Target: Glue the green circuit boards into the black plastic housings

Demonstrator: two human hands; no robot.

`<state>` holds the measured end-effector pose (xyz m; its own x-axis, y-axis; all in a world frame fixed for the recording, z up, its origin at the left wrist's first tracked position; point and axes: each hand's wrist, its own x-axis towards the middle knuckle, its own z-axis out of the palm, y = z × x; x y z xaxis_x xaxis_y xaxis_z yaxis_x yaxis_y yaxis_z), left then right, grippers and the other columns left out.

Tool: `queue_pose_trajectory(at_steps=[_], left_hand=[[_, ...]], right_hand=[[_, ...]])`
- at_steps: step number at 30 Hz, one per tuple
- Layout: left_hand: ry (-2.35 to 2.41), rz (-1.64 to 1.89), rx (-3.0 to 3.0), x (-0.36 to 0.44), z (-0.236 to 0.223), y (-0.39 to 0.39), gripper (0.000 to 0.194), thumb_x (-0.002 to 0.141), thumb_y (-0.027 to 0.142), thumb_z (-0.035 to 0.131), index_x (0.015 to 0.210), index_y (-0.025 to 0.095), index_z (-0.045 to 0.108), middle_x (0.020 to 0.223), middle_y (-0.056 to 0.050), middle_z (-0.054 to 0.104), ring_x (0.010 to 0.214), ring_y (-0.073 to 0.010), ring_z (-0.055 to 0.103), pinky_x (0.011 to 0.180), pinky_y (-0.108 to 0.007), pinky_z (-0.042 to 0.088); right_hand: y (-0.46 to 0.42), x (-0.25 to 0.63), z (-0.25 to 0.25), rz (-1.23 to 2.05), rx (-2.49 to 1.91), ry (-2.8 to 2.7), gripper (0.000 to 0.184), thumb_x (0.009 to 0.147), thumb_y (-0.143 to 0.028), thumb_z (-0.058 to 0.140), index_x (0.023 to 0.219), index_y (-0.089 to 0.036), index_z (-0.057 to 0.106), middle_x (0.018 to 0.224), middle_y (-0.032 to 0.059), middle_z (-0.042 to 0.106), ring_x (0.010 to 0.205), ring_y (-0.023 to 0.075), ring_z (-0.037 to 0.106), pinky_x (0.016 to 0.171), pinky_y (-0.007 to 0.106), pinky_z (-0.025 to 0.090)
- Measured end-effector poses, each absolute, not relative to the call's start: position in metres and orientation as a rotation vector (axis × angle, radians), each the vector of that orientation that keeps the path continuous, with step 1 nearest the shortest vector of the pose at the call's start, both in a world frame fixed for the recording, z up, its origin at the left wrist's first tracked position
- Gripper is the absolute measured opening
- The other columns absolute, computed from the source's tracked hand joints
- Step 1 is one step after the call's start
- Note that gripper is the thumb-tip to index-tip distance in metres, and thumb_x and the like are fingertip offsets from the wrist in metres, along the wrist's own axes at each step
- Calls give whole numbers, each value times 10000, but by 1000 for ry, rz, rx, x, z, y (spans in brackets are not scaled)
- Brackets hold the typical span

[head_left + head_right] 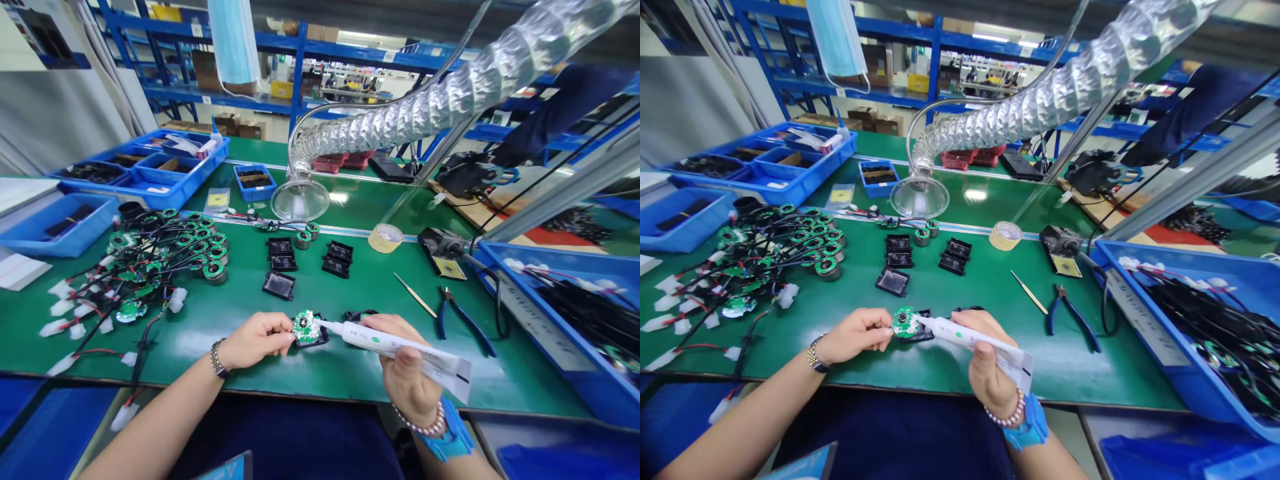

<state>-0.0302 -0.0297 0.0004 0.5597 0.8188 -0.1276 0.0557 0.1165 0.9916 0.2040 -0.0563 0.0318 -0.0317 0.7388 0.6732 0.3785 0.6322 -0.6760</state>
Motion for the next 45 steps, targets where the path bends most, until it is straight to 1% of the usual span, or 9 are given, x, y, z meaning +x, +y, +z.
queue_pose_trajectory(at_steps=[6,14,21,26,32,36,41,45], left_hand=[[822,663,1371,-30,2,-30,265,771,373,562,670,131,525,542,13,555,445,-56,379,437,-169,290],[834,666,1369,-29,5,-30,264,771,377,555,671,135,529,534,18,555,430,-53,353,442,-174,293],[836,655,1381,-29,4,-30,272,774,384,552,667,136,523,539,13,557,435,-56,372,443,-176,293],[820,658,1373,-29,4,-30,259,777,369,551,675,133,521,542,11,557,443,-57,377,440,-174,288],[818,647,1362,-30,3,-30,267,783,377,547,676,134,516,536,15,556,425,-50,352,426,-170,275],[812,644,1357,-30,3,-30,272,779,386,548,675,137,512,532,18,557,417,-47,345,421,-168,270],[810,641,1341,-30,3,-30,294,777,412,553,678,138,514,529,18,559,409,-44,337,414,-167,263],[798,644,1319,-30,2,-30,312,774,430,558,684,135,512,532,15,565,396,-39,323,397,-165,244]], right_hand=[[-56,202,35,339,-940,-1681,402,910,-412,328,922,-209,675,874,60,668,798,192,609,734,361,493],[-57,200,41,307,-975,-1720,388,902,-405,345,919,-214,683,845,68,676,778,205,620,702,362,507],[-62,203,40,324,-925,-1755,366,901,-402,344,1001,-246,660,870,57,672,795,200,617,690,350,508],[-63,203,43,299,-885,-1820,360,906,-381,343,1018,-236,652,874,61,672,803,197,618,695,344,508],[-67,205,51,279,-930,-1928,421,910,-413,312,976,-197,667,831,81,665,734,184,625,621,305,515],[-70,205,50,247,-917,-1971,449,913,-428,284,993,-194,659,847,86,668,761,187,628,639,305,519],[-69,205,56,240,-910,-2034,427,911,-407,313,988,-183,669,837,91,676,740,189,641,623,297,530],[-71,207,59,216,-896,-2037,416,909,-411,321,997,-194,666,843,80,678,748,182,641,640,284,531]])
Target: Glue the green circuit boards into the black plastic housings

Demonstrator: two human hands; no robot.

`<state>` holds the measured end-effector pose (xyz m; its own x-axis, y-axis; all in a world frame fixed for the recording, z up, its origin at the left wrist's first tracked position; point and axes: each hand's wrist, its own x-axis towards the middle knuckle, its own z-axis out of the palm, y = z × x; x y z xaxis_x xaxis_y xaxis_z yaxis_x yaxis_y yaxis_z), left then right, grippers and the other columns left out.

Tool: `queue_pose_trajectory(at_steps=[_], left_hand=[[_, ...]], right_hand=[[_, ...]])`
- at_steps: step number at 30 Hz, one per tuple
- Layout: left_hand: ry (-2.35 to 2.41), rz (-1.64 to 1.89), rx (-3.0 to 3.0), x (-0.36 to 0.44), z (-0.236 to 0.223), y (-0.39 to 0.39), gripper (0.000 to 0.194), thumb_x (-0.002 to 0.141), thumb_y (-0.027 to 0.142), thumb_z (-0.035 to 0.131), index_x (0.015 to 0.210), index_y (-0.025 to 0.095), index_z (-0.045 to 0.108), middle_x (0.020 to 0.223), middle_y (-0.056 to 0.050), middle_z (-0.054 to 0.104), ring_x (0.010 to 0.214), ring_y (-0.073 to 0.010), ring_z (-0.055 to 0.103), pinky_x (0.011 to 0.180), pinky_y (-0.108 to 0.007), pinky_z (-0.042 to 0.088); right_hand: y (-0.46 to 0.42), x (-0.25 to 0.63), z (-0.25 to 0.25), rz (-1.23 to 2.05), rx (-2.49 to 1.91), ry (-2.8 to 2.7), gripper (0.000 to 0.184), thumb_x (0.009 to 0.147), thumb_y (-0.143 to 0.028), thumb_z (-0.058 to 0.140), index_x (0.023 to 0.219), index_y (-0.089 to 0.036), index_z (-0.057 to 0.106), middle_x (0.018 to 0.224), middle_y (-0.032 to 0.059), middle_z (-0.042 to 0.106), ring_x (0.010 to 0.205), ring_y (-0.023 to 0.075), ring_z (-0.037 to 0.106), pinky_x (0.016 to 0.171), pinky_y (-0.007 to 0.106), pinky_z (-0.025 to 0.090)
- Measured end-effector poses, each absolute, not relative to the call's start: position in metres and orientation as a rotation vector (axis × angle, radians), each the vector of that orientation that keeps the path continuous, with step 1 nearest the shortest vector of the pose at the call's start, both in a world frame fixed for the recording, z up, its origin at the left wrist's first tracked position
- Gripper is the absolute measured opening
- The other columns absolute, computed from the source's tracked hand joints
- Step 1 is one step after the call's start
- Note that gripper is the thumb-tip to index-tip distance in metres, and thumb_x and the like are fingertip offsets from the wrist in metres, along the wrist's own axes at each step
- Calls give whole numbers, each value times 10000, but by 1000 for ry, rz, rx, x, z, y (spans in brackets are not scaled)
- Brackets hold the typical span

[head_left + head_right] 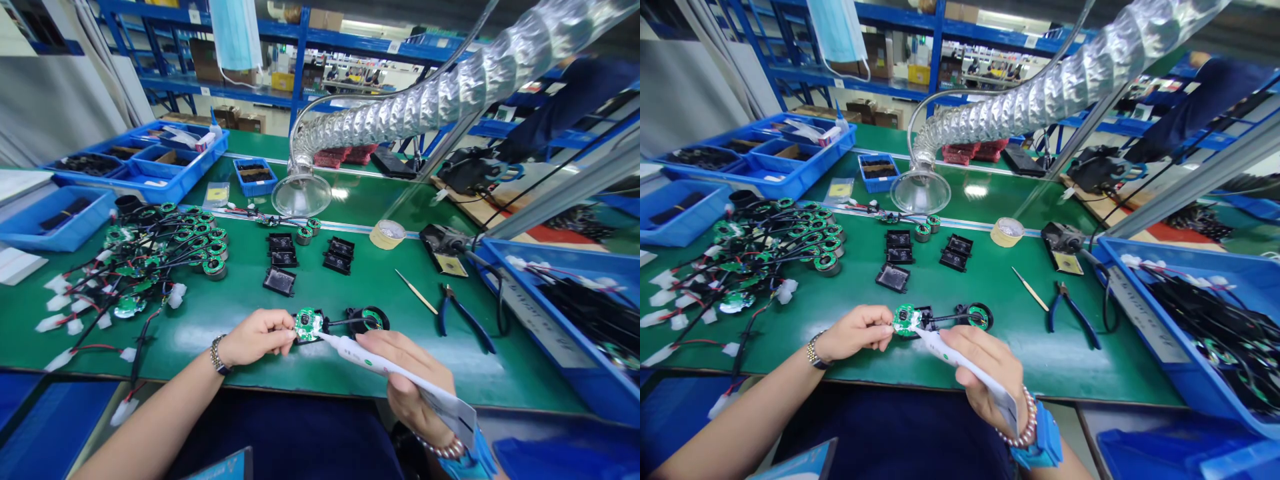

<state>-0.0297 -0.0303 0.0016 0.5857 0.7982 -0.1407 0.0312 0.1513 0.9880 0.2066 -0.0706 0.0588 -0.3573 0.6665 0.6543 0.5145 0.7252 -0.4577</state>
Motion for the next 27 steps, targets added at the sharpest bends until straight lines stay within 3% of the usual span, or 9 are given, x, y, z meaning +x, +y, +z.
queue_pose_trajectory(at_steps=[20,25,27], left_hand=[[770,648,1367,-31,0,-31,275,790,397,548,718,133,523,556,-2,595,415,-52,383,413,-170,284],[765,651,1346,-31,1,-31,261,792,383,548,718,134,520,555,1,592,416,-51,380,410,-170,271],[768,641,1335,-30,2,-31,257,790,379,551,713,136,519,554,3,591,412,-49,371,407,-170,263]], right_hand=[[-66,191,66,220,-764,-2173,408,910,-400,327,1087,-186,625,890,89,679,803,179,645,680,280,543],[-64,188,70,464,-807,-2018,371,893,-407,377,951,-184,668,841,88,674,752,179,641,655,287,541],[-54,188,67,718,-885,-1700,347,880,-422,401,875,-189,659,747,61,660,626,159,631,550,273,537]])
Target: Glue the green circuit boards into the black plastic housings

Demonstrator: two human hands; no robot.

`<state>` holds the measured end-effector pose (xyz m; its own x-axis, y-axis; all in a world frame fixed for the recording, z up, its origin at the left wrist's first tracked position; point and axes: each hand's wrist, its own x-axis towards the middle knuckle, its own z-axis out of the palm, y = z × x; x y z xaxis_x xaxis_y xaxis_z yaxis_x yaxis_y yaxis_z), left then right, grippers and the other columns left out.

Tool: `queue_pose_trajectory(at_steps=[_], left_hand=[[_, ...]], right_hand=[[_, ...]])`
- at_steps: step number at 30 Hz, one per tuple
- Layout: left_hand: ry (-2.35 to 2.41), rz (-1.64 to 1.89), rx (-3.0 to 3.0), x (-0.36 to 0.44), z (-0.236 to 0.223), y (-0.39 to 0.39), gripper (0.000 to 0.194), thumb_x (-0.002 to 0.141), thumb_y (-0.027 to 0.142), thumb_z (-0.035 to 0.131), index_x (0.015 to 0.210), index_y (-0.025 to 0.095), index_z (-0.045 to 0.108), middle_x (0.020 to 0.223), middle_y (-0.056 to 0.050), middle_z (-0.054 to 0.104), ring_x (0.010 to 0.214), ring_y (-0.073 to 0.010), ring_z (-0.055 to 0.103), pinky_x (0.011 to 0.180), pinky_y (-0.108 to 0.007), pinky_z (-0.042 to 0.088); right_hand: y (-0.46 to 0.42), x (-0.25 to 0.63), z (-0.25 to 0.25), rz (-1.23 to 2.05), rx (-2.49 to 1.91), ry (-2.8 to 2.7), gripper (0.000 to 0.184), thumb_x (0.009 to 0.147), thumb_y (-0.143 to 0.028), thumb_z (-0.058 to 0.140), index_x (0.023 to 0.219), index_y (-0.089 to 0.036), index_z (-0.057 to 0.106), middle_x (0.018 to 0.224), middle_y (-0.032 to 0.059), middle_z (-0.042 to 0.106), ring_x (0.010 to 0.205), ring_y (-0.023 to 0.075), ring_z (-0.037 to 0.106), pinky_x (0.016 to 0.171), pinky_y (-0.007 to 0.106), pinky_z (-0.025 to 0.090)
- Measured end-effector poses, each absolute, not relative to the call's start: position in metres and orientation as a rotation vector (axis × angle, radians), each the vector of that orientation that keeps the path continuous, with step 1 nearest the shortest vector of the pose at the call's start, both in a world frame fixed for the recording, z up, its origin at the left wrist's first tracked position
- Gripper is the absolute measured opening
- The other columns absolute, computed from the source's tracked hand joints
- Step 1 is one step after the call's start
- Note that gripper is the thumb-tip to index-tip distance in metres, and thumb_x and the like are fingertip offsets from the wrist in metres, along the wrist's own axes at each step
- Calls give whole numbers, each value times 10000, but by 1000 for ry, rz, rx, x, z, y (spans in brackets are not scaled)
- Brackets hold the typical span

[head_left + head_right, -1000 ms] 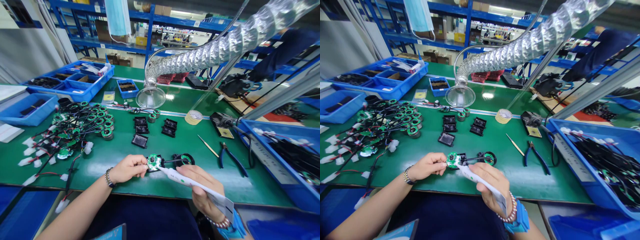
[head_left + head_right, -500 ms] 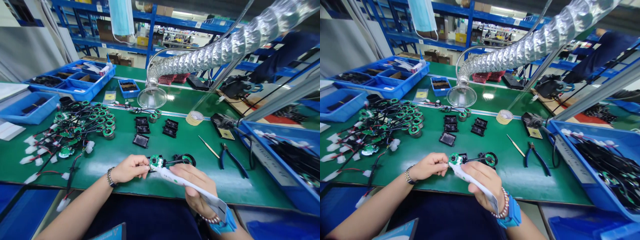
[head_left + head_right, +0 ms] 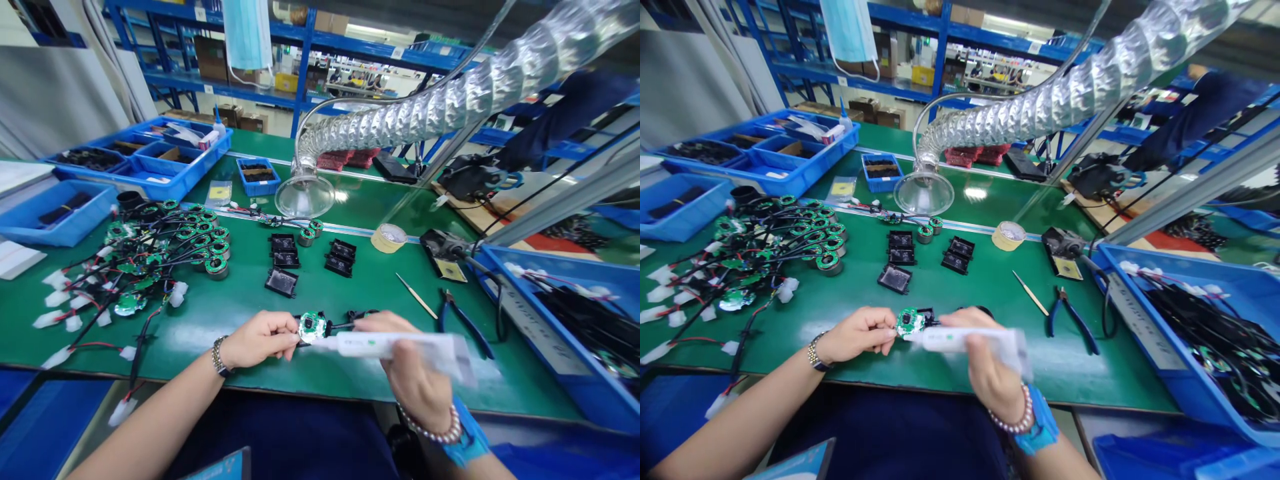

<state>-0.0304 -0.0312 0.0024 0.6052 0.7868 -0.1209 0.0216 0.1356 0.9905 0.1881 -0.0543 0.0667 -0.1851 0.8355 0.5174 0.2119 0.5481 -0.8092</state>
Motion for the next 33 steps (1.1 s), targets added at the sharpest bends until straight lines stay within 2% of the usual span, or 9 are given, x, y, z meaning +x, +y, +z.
queue_pose_trajectory(at_steps=[3,5,10,13,16,19,25,28,33], left_hand=[[793,625,1306,-30,3,-31,246,784,369,556,707,138,520,558,3,594,432,-54,391,416,-167,269],[812,614,1291,-30,2,-31,243,782,366,557,705,138,520,566,-1,599,445,-58,403,417,-165,265],[834,597,1282,-32,0,-30,249,776,369,564,708,134,517,574,-9,606,451,-59,408,410,-160,254],[819,597,1230,-32,0,-29,268,769,388,573,714,133,511,574,-11,609,438,-53,388,395,-155,239],[777,603,1150,-30,1,-29,294,752,409,596,719,132,504,577,-17,612,438,-52,391,383,-150,224],[737,604,1068,-29,2,-28,313,740,419,615,710,131,496,571,-12,610,402,-38,364,368,-151,208],[687,621,1036,-29,1,-29,299,737,394,636,712,126,507,567,-5,611,380,-27,339,360,-151,202],[675,622,1042,-29,0,-29,293,743,387,633,709,124,508,566,-2,610,381,-25,337,363,-150,212],[660,633,1057,-30,-1,-29,280,750,377,629,720,124,512,568,-4,612,393,-30,357,367,-150,223]], right_hand=[[-19,197,60,1138,-963,-1098,290,854,-415,464,760,-167,581,574,10,595,433,123,557,379,228,473],[18,213,57,1242,-1031,-705,262,871,-340,461,703,-148,521,544,6,577,423,113,549,373,212,468],[98,263,60,1061,-1051,-368,320,952,-185,230,710,-152,437,574,-13,577,520,59,586,513,158,524],[105,269,65,1025,-1037,-371,309,952,-212,251,714,-152,438,553,-24,569,488,56,570,486,147,510],[72,253,67,1084,-1021,-590,289,911,-328,378,737,-138,510,572,18,607,439,104,564,408,205,491],[18,231,65,1028,-933,-1160,300,829,-449,490,781,-168,584,553,19,620,433,157,578,399,271,499],[-42,206,63,372,-930,-1873,260,875,-330,443,843,-183,655,735,54,684,652,172,650,594,269,528],[-42,202,66,286,-922,-2005,311,906,-319,371,834,-173,636,704,52,679,646,165,651,595,258,524],[-39,198,70,212,-871,-2062,283,919,-288,347,852,-174,597,695,36,672,633,139,645,589,226,514]])
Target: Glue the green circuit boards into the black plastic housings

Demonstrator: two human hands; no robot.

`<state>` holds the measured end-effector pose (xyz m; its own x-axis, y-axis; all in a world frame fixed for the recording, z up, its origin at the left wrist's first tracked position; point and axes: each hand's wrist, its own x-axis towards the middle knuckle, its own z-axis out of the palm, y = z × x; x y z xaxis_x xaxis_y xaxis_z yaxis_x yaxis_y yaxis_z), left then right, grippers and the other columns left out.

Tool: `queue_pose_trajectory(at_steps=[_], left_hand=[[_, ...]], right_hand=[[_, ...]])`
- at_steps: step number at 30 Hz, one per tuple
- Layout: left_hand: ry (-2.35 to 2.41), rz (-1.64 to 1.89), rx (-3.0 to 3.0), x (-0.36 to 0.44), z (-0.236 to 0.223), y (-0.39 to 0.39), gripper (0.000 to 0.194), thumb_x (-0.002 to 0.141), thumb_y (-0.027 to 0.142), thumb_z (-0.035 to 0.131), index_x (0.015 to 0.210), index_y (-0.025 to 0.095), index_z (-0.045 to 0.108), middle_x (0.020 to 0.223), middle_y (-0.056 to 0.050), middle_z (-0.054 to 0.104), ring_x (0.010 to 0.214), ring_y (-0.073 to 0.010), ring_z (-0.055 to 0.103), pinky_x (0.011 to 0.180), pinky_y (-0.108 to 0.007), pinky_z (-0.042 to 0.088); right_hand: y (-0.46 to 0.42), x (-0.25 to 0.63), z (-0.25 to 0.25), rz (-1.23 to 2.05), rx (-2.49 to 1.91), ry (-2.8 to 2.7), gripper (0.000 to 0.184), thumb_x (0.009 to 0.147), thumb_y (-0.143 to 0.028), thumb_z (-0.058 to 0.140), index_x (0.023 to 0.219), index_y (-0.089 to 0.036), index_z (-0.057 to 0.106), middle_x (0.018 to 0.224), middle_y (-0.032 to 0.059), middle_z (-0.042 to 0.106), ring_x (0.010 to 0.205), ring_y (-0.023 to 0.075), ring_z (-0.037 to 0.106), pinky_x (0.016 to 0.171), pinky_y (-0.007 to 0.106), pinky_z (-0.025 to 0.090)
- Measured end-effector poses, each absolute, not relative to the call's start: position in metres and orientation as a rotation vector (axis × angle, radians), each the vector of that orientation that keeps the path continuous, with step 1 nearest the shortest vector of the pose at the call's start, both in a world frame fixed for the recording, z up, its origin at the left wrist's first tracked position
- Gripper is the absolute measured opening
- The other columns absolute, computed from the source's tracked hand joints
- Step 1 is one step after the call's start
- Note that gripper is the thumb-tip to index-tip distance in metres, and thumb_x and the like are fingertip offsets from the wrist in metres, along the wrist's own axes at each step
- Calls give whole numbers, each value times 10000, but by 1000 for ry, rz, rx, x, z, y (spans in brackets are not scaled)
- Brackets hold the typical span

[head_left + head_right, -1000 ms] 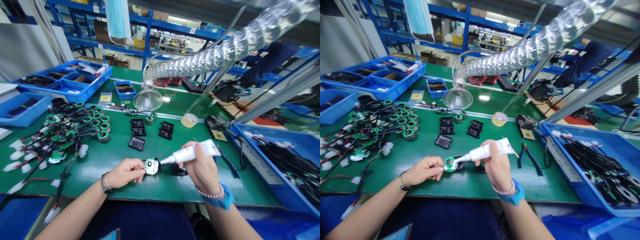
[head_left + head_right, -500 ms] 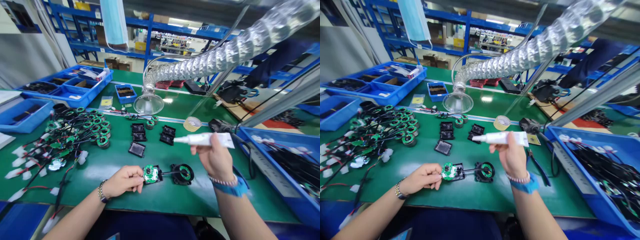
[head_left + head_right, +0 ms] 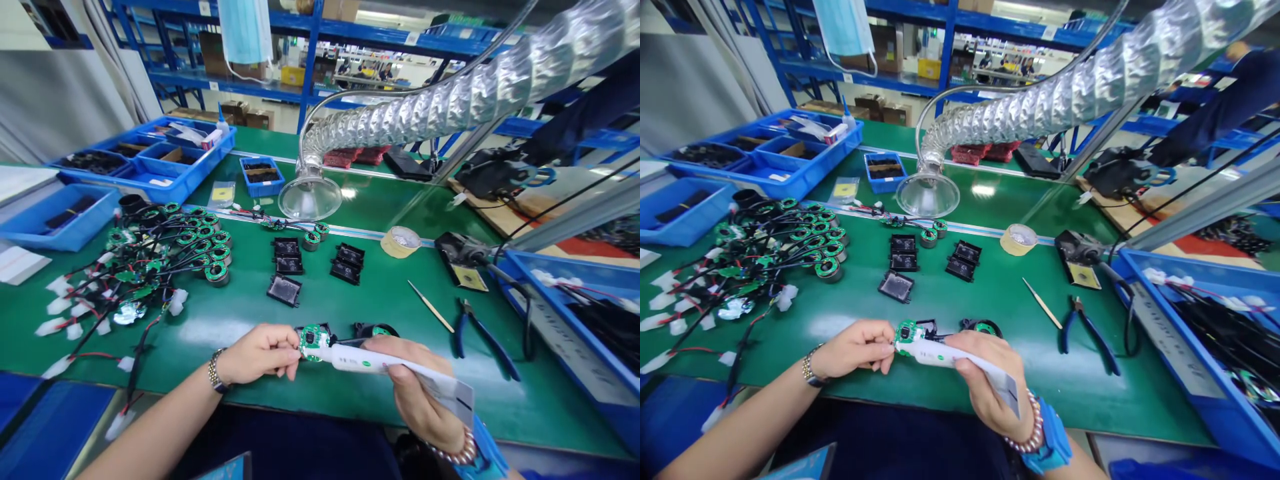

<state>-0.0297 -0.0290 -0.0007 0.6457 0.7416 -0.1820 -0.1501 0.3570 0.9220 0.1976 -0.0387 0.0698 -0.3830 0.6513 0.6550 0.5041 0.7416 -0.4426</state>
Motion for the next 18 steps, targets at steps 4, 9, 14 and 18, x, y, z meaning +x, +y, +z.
queue_pose_trajectory(at_steps=[4,9,14,18], left_hand=[[664,631,1071,-29,0,-29,286,751,386,627,722,124,518,568,-7,610,404,-36,375,373,-152,232],[686,625,1085,-30,1,-29,288,750,390,627,722,121,530,566,-5,608,406,-34,377,381,-150,240],[666,628,1093,-31,0,-29,274,758,378,621,728,122,527,564,-3,610,396,-31,359,374,-151,232],[666,627,1097,-30,1,-29,278,758,383,619,729,123,525,563,-4,606,397,-34,357,374,-153,235]], right_hand=[[-39,196,70,169,-868,-2069,268,917,-266,345,853,-173,588,698,35,670,634,138,643,581,222,509],[-38,196,68,90,-870,-2090,259,917,-247,340,858,-167,579,698,35,667,645,135,642,597,219,506],[-38,196,72,27,-843,-2167,276,929,-245,315,831,-158,557,662,32,655,624,120,636,598,203,497],[-42,194,84,88,-758,-2261,302,940,-271,286,848,-154,548,670,37,649,600,109,621,570,203,487]])
